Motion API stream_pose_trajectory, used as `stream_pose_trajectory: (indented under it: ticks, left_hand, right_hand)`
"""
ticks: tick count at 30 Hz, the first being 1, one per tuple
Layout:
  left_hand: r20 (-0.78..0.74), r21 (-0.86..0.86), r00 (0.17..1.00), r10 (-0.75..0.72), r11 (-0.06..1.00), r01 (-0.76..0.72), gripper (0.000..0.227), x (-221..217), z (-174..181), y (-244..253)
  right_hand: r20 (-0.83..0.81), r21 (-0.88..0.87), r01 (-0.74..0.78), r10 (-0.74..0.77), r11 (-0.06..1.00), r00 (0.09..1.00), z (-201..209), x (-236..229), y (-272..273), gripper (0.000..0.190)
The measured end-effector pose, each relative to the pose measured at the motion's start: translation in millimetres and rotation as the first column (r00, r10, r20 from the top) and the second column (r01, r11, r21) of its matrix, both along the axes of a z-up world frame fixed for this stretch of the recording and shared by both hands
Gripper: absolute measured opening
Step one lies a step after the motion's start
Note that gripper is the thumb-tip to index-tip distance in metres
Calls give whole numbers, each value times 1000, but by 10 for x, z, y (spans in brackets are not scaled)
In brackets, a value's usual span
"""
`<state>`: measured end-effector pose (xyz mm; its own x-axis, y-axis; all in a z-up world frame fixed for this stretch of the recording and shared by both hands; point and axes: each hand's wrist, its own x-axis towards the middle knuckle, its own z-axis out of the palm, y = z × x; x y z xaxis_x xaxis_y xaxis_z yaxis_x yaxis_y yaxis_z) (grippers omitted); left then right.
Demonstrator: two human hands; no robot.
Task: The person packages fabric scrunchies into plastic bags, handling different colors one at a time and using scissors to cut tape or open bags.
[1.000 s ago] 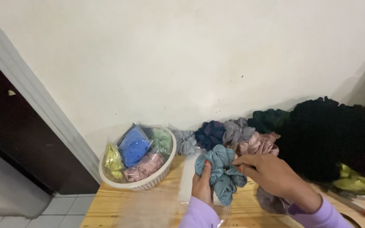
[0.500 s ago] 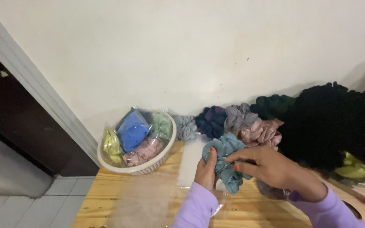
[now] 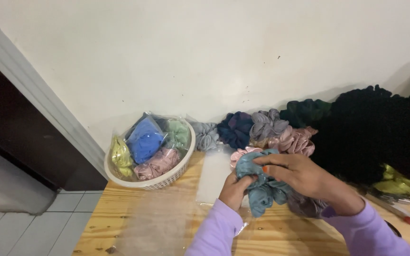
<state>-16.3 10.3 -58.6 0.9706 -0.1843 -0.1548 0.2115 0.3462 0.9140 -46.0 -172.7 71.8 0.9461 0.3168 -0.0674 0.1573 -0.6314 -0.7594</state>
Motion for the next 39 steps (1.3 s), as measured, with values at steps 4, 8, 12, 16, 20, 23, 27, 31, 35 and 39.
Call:
stream_pose_trajectory:
  ticks: [4, 8, 12, 16, 20, 23, 27, 31, 35, 39]
  left_hand:
    - [205, 160, 974, 92, 979, -126, 24, 100, -101, 51]
    - [139, 90, 990, 29, 995, -42, 26, 140, -174, 97]
    - [98, 93, 995, 19, 995, -29, 29, 200, -412, 96]
    - [91, 100, 996, 10, 995, -19, 30, 283, -500, 125]
    - [69, 91, 998, 10, 996, -16, 31, 331, -611, 111]
    - [74, 49, 997, 13, 999, -17, 32, 163, -344, 90]
    - [151, -71, 986, 77, 995, -67, 40, -179, 352, 54]
    - [51, -241, 989, 142, 962, -125, 36, -64, 171, 53]
    - [33, -255, 992, 121, 961, -109, 35, 39, 86, 94]
    - [94, -168, 987, 132, 979, -115, 35, -12, 223, 103]
  right_hand:
    - [123, 23, -209, 205, 978, 971, 10, -36, -12, 41]
    - [-66, 106, -30, 37, 994, 997, 113, -102, 90, 33]
    - [-78, 134, 62, -52, 989, 996, 51, -34, 54, 35]
    - [-59, 101, 39, -34, 994, 998, 88, -126, 82, 35]
    - [-64, 11, 50, -49, 999, 997, 48, -72, 82, 34]
    - [-61, -35, 59, -61, 998, 996, 54, -78, 87, 33]
    - [-86, 12, 63, -62, 998, 994, 78, -99, 84, 34]
    - [-93, 1, 68, -67, 998, 993, 172, -161, 96, 34]
    - [-117, -21, 55, -57, 998, 991, 270, -222, 120, 36]
    - [-103, -84, -18, 9, 996, 995, 272, -205, 52, 38]
